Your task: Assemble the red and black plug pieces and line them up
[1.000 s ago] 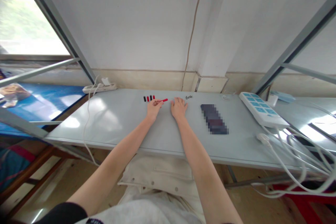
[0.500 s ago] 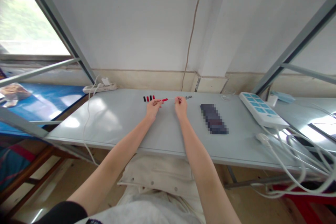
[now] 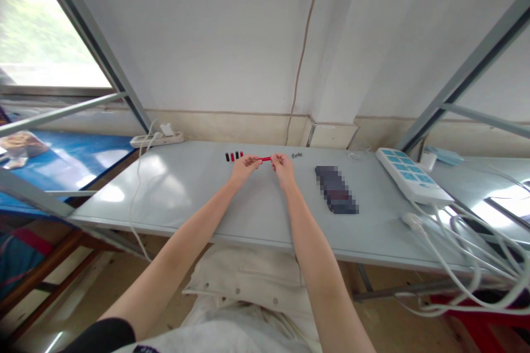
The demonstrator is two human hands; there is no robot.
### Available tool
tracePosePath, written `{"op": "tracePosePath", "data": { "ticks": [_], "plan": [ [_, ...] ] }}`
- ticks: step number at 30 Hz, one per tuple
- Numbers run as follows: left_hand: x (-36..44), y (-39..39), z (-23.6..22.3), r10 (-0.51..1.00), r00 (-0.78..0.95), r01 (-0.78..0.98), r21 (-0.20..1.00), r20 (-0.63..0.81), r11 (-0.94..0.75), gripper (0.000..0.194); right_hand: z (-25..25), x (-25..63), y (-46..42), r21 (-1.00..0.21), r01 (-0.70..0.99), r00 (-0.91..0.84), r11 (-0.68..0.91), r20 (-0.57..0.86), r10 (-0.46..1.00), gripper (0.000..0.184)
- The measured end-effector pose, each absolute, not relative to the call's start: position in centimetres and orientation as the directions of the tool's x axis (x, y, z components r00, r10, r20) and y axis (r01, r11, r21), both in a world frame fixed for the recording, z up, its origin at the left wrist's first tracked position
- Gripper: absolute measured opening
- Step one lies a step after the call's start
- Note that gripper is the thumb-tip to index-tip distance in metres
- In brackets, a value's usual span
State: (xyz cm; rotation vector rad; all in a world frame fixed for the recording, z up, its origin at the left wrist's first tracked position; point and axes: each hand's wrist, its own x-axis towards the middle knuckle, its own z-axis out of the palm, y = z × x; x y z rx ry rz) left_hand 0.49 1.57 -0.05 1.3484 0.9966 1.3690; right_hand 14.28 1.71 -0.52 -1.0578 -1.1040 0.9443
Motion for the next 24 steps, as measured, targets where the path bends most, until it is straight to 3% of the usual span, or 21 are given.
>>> {"op": "tracePosePath", "data": {
  "ticks": [6, 10, 16, 19, 24],
  "plan": [
    [1.1, 3.0, 3.0, 0.897, 0.139, 0.159, 0.884, 0.42, -0.439, 0.011, -0.5, 14.0, 1.7, -0.971, -0.129, 0.249, 0.202, 0.166, 0.954, 0.036],
    [0.3, 5.8, 5.6, 0.855, 0.264, 0.352, 0.781, 0.446, -0.516, 0.005, -0.9, 14.2, 1.9, -0.98, -0.093, 0.316, 0.178, 0.141, 0.938, 0.032],
    [-1.1, 9.8, 4.8, 0.809, 0.283, 0.582, 0.578, 0.515, -0.572, 0.024, -1.3, 14.5, 2.2, -0.987, -0.011, 0.349, 0.161, 0.147, 0.926, 0.027],
    [-1.6, 10.2, 4.2, 0.855, 0.22, 0.598, 0.627, 0.47, -0.499, 0.03, -1.4, 14.5, 2.2, -0.986, 0.002, 0.342, 0.168, 0.158, 0.926, 0.026],
    [-2.2, 10.0, 4.3, 0.959, 0.103, 0.39, 0.876, 0.266, -0.285, 0.03, -1.7, 14.5, 2.4, -0.987, 0.02, 0.335, 0.162, 0.159, 0.929, 0.025]
  ]
}}
